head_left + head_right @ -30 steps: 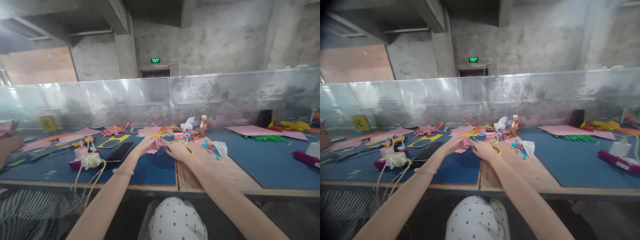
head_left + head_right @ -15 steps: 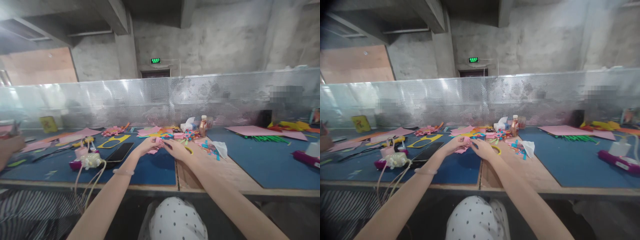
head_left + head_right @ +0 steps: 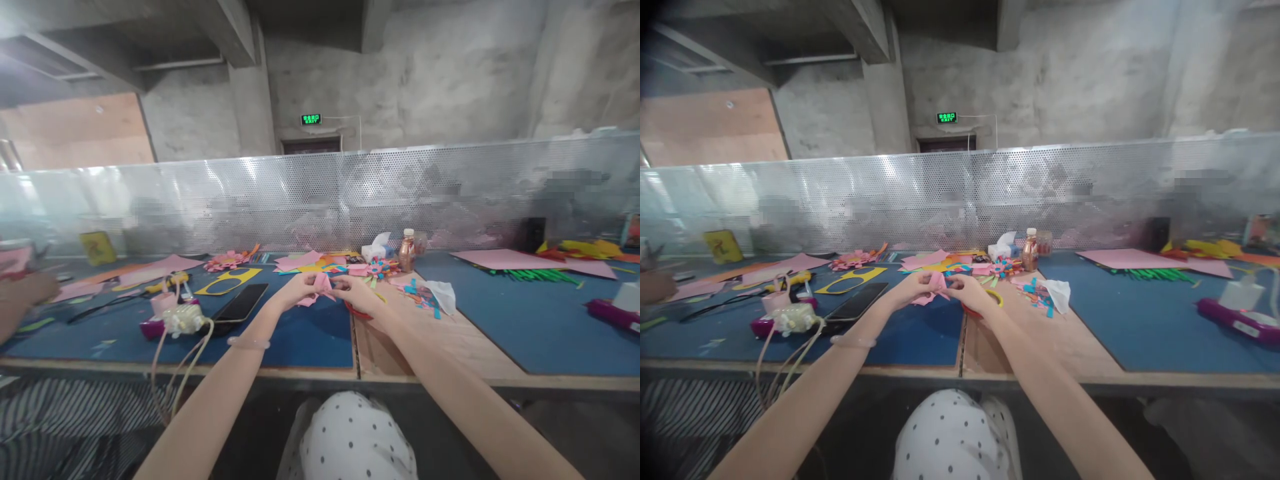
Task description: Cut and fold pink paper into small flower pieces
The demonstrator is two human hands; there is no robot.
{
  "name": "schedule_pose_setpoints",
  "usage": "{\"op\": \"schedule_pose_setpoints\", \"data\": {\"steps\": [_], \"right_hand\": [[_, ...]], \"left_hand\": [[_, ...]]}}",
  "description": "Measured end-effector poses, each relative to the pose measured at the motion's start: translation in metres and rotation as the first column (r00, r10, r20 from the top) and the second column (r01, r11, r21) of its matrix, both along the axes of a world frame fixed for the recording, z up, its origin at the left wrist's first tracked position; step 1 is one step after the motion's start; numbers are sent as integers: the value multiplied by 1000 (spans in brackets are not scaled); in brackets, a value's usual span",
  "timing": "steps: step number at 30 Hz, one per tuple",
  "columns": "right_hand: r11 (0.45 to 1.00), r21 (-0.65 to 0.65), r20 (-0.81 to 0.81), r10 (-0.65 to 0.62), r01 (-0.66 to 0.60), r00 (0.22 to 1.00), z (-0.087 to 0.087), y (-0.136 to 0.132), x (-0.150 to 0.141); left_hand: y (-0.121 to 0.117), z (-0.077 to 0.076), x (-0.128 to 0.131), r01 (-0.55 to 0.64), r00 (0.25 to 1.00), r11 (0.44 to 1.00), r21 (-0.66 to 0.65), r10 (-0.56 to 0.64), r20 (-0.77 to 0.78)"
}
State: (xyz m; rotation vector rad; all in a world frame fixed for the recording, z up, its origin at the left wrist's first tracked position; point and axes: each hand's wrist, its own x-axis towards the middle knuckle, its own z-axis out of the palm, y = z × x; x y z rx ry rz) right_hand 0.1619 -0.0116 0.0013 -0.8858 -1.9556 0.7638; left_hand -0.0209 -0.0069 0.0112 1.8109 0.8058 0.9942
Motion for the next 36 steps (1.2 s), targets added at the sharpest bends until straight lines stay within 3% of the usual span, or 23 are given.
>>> {"op": "schedule_pose_setpoints", "data": {"steps": [12, 22, 36], "right_hand": [[986, -147, -127, 63, -82, 990, -3, 2, -2], [945, -272, -377, 69, -181, 924, -5, 8, -3], [947, -296, -361, 10, -125, 932, -1, 2, -5]], "left_hand": [[8, -5, 1, -26, 1000, 1000, 4, 25, 11], [7, -6, 4, -63, 998, 998, -12, 63, -1], [7, -6, 8, -51, 997, 998, 35, 49, 55]]}}
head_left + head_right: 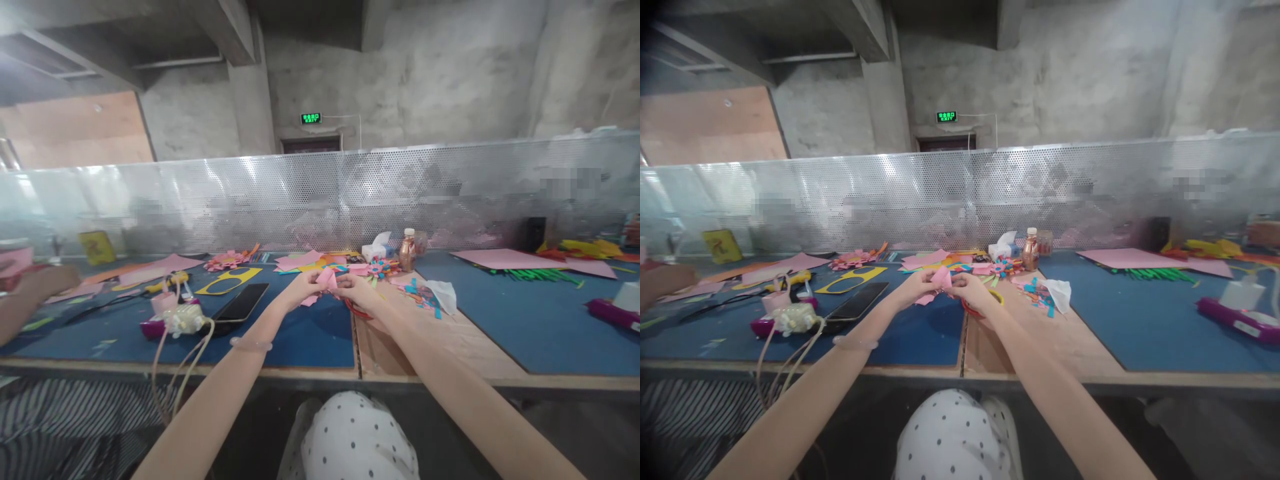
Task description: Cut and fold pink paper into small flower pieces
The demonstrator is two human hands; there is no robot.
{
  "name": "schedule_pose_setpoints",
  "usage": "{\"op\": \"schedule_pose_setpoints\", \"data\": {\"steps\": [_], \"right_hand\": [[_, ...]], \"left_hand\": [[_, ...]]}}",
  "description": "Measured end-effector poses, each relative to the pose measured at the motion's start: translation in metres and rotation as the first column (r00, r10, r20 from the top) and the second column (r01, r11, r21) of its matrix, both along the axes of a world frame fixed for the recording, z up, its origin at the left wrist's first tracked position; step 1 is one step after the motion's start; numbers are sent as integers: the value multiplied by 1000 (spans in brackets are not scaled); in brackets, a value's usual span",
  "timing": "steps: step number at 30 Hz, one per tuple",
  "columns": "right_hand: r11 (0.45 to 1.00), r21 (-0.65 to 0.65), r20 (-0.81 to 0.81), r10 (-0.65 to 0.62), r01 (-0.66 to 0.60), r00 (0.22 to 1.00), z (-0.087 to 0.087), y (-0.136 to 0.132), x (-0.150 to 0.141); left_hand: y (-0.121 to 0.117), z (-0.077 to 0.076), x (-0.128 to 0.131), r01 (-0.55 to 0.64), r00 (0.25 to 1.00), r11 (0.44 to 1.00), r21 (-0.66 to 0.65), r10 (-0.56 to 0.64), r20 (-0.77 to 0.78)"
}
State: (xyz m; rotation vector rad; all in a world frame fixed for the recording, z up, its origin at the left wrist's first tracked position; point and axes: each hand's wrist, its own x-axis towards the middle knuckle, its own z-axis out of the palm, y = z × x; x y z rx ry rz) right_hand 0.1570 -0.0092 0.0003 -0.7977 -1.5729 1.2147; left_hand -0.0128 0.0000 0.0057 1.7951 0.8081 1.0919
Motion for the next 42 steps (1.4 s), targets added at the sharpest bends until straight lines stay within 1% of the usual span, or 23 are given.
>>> {"op": "schedule_pose_setpoints", "data": {"steps": [4, 9, 14, 19, 24, 33, 42], "right_hand": [[1000, 27, 13, 8, -9, 1000, 1, -1, 0], [1000, 27, -27, 17, -16, 999, -8, 8, 0], [1000, 15, -63, 12, -11, 998, -12, 13, 0], [999, 42, -102, 11, -7, 995, -10, 13, 0], [1000, 22, -148, 14, -11, 989, -9, 12, 0], [1000, -20, -194, 6, -10, 981, -9, 12, -1], [1000, 5, -183, -4, 5, 983, -7, 9, -2]], "left_hand": [[4, -2, 1, 1, 999, 1000, 17, -2, 34], [7, -2, 2, -18, 999, 999, 27, 18, 28], [6, 0, 1, 1, 1000, 999, 49, -2, 17], [3, 2, 2, 15, 1000, 998, 67, -16, 3], [1, 4, 1, 17, 999, 997, 77, -14, -32], [4, 2, 0, -18, 999, 996, 90, 21, -31], [4, 2, 0, -47, 997, 993, 111, 54, -53]]}}
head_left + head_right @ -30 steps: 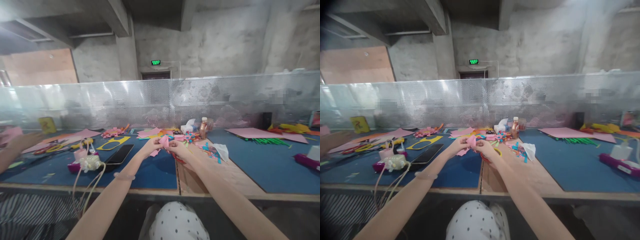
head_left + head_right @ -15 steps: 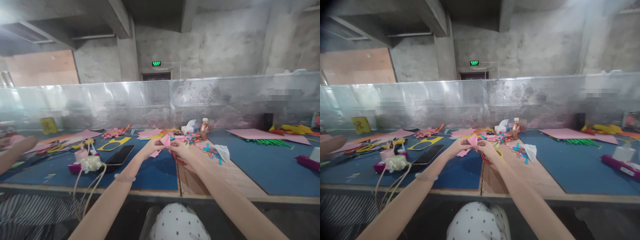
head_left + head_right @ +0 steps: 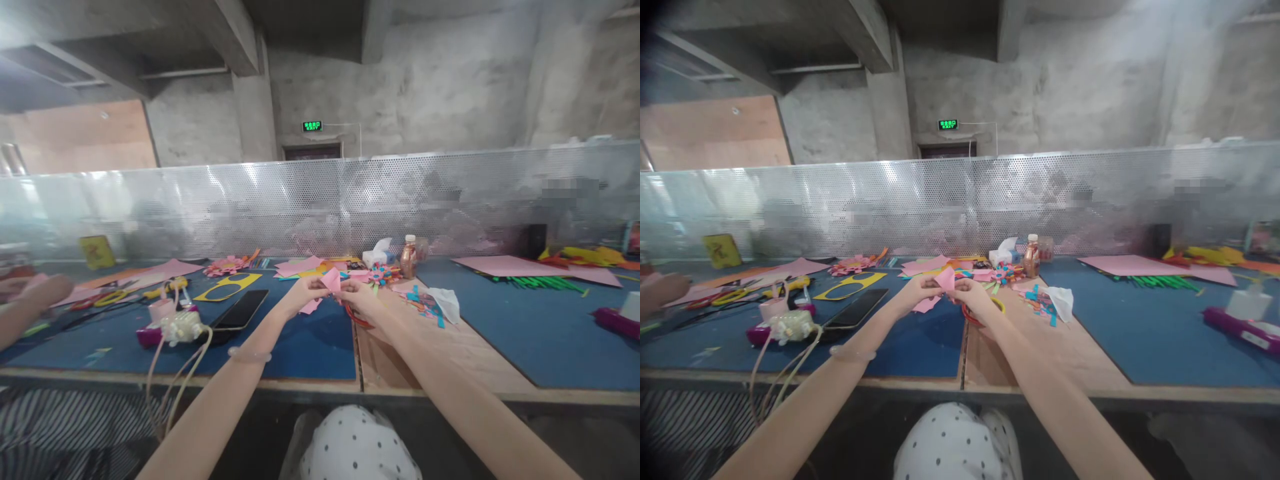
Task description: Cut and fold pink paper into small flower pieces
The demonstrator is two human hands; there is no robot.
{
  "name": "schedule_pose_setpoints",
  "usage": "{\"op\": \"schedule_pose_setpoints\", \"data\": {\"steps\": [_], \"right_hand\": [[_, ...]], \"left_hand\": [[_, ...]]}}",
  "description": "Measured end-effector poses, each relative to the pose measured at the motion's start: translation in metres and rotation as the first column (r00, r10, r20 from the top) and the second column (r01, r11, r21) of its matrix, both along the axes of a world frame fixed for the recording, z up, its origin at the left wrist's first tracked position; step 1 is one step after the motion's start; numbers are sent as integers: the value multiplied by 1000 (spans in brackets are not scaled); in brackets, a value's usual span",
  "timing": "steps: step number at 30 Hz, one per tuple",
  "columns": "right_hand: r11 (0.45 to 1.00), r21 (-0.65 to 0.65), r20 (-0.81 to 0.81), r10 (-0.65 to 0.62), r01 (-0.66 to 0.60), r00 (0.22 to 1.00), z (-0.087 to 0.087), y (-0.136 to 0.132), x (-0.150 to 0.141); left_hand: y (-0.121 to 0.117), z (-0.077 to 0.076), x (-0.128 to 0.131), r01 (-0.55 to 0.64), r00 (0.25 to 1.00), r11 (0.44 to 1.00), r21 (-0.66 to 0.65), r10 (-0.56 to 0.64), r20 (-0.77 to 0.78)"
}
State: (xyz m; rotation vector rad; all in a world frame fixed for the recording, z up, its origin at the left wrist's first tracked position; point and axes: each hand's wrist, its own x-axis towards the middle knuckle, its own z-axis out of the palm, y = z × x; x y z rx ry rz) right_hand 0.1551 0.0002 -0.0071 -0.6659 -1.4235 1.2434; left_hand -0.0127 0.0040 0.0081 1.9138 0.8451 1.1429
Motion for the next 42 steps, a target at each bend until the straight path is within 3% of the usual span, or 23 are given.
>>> {"op": "schedule_pose_setpoints", "data": {"steps": [33, 42], "right_hand": [[1000, -10, 34, -1, 1, 999, -1, 1, 2], [1000, 13, 60, -16, 15, 998, 1, -2, 1]], "left_hand": [[2, -1, -1, 25, 1000, 999, -45, -24, 15], [3, -1, -2, -17, 1000, 999, -45, 17, -2]]}}
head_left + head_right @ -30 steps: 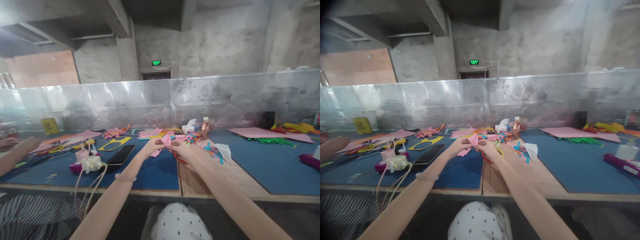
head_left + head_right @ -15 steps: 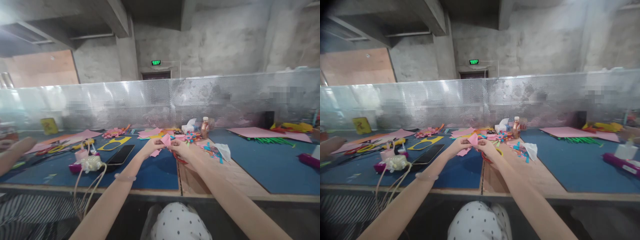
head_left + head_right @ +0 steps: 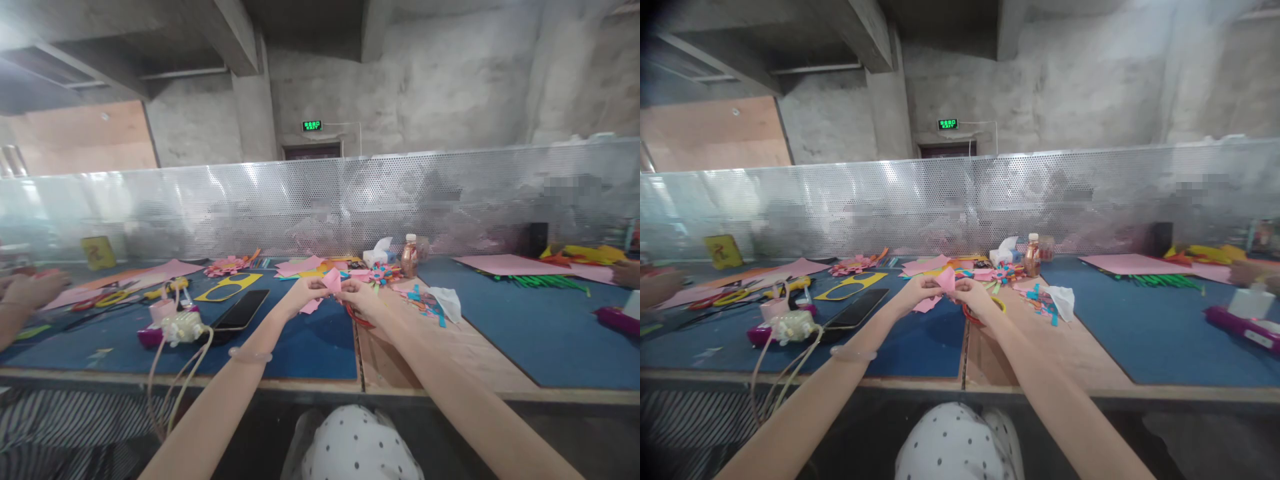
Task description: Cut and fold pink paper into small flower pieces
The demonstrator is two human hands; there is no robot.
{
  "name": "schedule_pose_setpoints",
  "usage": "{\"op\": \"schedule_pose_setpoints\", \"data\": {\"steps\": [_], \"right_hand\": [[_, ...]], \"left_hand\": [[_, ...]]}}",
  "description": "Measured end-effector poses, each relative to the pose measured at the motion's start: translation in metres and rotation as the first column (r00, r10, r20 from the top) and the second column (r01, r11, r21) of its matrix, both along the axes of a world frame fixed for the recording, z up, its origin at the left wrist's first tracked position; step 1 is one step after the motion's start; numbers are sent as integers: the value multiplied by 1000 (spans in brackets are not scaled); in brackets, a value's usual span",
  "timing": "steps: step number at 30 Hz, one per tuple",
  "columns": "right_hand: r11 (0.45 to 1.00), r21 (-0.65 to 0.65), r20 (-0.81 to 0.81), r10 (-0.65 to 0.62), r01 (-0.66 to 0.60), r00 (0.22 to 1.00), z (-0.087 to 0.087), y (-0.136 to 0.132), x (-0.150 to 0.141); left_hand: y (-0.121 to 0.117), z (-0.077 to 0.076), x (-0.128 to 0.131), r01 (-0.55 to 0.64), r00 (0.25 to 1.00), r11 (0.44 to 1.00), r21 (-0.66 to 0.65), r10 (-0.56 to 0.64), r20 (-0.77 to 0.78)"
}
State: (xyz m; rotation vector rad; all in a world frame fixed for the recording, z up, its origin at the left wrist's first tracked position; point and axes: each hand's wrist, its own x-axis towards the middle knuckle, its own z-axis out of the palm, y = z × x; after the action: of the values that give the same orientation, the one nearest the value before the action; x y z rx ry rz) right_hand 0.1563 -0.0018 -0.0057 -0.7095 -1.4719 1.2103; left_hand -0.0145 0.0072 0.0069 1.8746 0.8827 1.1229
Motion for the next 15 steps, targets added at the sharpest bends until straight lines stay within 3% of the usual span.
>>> {"op": "schedule_pose_setpoints", "data": {"steps": [15], "right_hand": [[1000, 4, 1, -9, 9, 1000, -3, 4, 0]], "left_hand": [[-1, -1, 1, -19, 1000, 998, -53, 19, 1]]}}
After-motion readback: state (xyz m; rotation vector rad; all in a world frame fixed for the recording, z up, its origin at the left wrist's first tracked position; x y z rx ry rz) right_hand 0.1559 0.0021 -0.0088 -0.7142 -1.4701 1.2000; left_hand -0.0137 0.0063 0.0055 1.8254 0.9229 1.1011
